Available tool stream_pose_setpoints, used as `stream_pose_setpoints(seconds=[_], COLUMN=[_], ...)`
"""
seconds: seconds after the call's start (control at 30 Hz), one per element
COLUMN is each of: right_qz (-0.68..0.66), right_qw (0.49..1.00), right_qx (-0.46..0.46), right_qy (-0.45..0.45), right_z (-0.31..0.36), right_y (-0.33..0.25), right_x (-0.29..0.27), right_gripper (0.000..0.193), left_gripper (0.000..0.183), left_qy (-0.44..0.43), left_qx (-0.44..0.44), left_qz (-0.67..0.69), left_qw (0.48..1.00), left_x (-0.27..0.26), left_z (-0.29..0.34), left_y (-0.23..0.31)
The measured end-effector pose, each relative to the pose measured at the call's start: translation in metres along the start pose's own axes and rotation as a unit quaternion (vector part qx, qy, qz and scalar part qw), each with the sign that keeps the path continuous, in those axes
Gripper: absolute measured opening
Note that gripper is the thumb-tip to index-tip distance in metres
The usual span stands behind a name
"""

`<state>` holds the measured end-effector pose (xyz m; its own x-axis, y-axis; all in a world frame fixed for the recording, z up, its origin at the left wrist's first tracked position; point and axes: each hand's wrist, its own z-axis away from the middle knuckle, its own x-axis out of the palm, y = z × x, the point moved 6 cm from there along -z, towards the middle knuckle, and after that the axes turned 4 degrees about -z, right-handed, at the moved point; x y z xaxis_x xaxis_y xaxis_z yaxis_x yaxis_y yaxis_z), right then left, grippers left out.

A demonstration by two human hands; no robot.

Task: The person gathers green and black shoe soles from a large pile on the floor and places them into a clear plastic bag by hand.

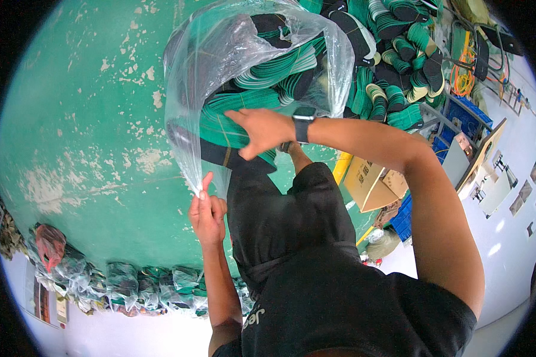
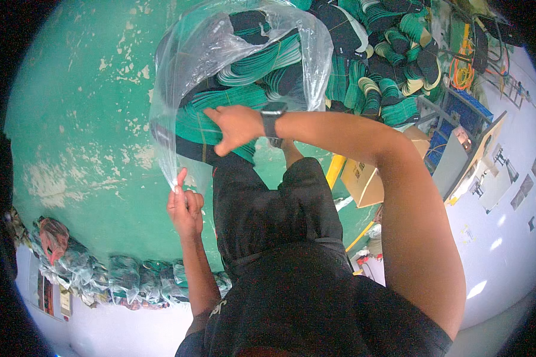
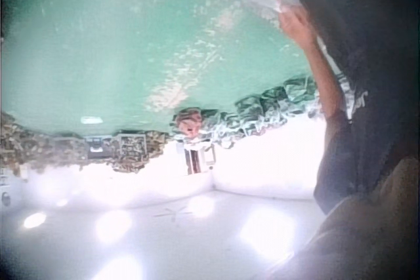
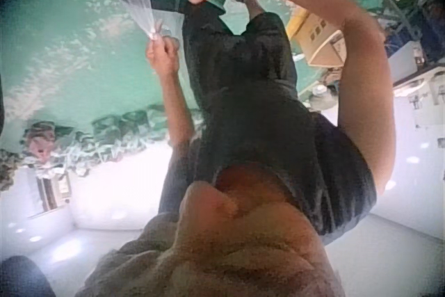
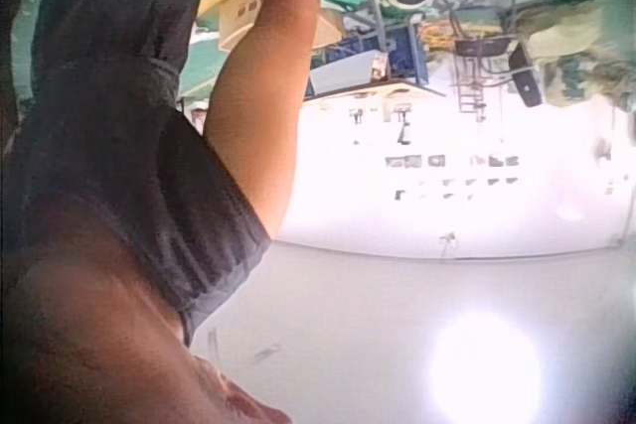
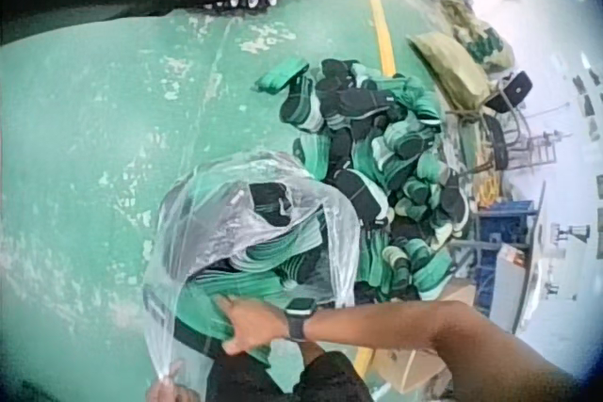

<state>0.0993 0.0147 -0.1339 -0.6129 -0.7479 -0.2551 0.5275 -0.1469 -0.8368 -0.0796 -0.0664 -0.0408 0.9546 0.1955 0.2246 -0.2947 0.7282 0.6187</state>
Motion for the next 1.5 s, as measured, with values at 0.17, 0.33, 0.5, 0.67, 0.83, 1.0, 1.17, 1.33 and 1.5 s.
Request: stream_pose_setpoints(seconds=[0.17,0.33,0.5,0.67,0.83,1.0,1.17,1.33,1.5], right_qz=[0.108,0.194,0.277,0.141,-0.257,-0.226,-0.281,-0.27,-0.115], right_qw=[0.989,0.97,0.952,0.876,0.816,0.832,0.802,0.717,0.41], right_qx=[-0.085,-0.146,-0.105,0.109,0.302,0.146,0.088,0.119,0.622], right_qy=[-0.046,0.009,0.076,0.448,0.42,0.485,0.52,0.632,0.658], right_z=[0.022,-0.01,0.026,0.165,0.208,0.238,0.313,0.417,0.582], right_y=[0.002,0.028,0.044,0.023,0.161,0.086,0.119,0.221,0.469], right_x=[-0.003,-0.018,0.018,-0.055,-0.005,-0.109,-0.156,-0.121,-0.047], right_gripper=[0.091,0.098,0.091,0.093,0.031,0.036,0.046,0.033,0.096], left_gripper=[0.037,0.034,0.033,0.032,0.034,0.029,0.025,0.025,0.019], left_qy=[0.014,-0.007,0.037,0.022,0.051,0.077,0.105,0.117,0.092], left_qx=[-0.019,-0.058,0.014,0.025,0.041,0.004,-0.022,-0.012,-0.002], left_qz=[-0.012,-0.026,-0.064,-0.023,-0.141,-0.18,-0.35,-0.427,-0.523], left_qw=[1.0,0.998,0.997,0.999,0.988,0.981,0.931,0.897,0.847], left_x=[-0.004,0.001,0.003,0.006,-0.002,-0.001,-0.02,0.04,0.004], left_z=[0.003,0.011,-0.001,0.003,-0.001,0.016,0.009,0.018,-0.013], left_y=[-0.01,-0.019,0.013,0.016,0.004,-0.013,-0.006,-0.017,-0.026])
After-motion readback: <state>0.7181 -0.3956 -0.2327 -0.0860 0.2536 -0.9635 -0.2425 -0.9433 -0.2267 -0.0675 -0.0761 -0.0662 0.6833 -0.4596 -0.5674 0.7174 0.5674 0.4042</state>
